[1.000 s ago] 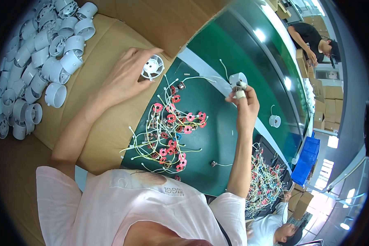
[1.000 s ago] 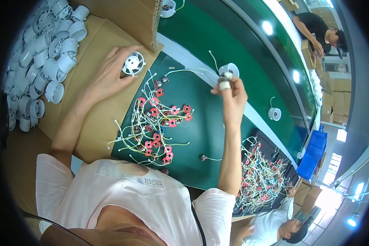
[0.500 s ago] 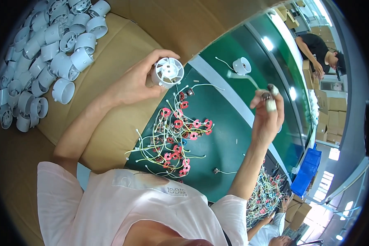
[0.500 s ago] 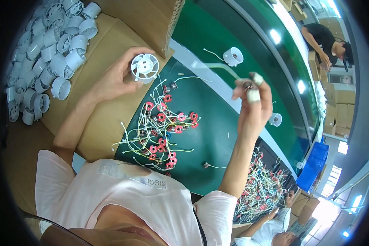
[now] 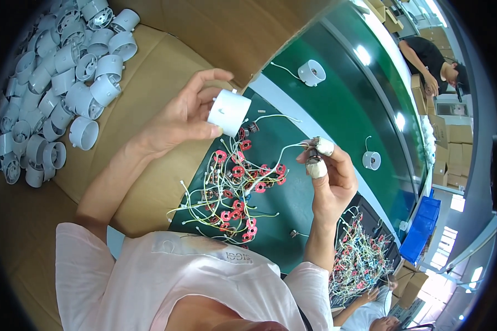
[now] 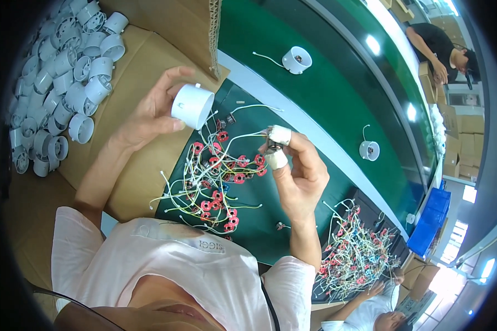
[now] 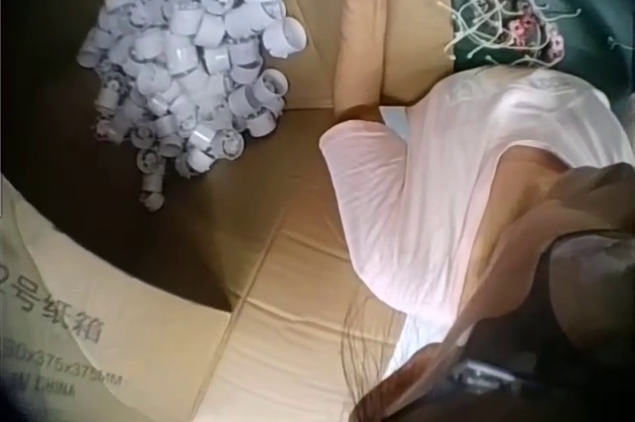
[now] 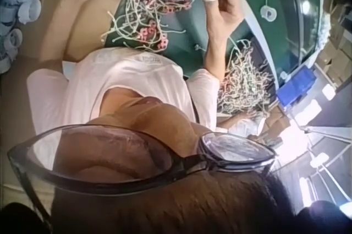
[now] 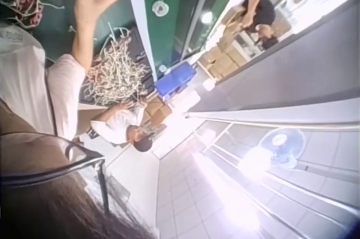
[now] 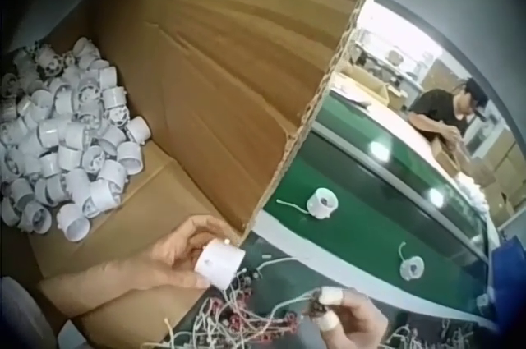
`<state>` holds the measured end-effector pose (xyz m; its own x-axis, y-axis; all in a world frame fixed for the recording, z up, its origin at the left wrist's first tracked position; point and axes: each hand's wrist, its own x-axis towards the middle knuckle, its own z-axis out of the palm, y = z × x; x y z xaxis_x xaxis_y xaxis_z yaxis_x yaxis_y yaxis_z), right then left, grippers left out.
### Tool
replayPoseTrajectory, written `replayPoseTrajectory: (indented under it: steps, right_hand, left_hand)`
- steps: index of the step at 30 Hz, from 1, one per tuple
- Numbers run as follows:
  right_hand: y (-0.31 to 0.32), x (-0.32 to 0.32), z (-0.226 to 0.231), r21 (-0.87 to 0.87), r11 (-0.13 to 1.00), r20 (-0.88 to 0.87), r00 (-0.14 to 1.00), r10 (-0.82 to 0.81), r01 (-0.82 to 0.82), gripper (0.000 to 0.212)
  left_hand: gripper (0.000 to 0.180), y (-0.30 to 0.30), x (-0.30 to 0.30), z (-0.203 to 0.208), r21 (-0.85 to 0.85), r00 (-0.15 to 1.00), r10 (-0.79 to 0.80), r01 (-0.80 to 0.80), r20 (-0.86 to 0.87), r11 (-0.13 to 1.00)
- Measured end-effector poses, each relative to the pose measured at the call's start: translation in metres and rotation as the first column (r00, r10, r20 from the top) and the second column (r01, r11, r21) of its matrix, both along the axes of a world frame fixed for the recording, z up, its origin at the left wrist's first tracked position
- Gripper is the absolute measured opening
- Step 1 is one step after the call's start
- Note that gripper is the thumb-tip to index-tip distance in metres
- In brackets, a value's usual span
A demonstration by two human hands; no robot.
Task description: Assembling LED light bulb components into their plastic housings on a production line.
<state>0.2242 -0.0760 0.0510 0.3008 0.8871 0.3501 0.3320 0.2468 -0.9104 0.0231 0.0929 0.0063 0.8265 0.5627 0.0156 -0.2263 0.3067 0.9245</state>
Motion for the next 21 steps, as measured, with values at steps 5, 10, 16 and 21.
replayPoseTrajectory:
  steps: [5,10,16,21]
  right_hand:
    - [-0.004,0.005,-0.003,0.009,0.999,0.177,0.983,-0.048,0.047,0.032]
    - [0.001,0.011,-0.004,0.173,0.981,0.312,0.94,-0.136,0.085,0.032]
    - [0.032,0.007,0.0,0.308,0.948,0.52,0.82,-0.238,0.08,0.027]
    - [0.047,-0.001,0.002,0.324,0.946,0.624,0.749,-0.224,0.013,0.028]
  left_hand:
    - [0.07,-0.001,0.009,0.003,-0.009,0.995,-0.094,0.094,0.019,0.996]
    - [0.07,-0.005,0.014,-0.012,0.012,0.998,-0.028,0.028,0.049,1.0]
    - [0.063,-0.019,0.018,-0.003,0.202,0.995,0.099,-0.092,-0.024,0.975]
    - [0.062,-0.017,0.013,-0.003,0.429,0.974,0.154,-0.07,-0.164,0.901]
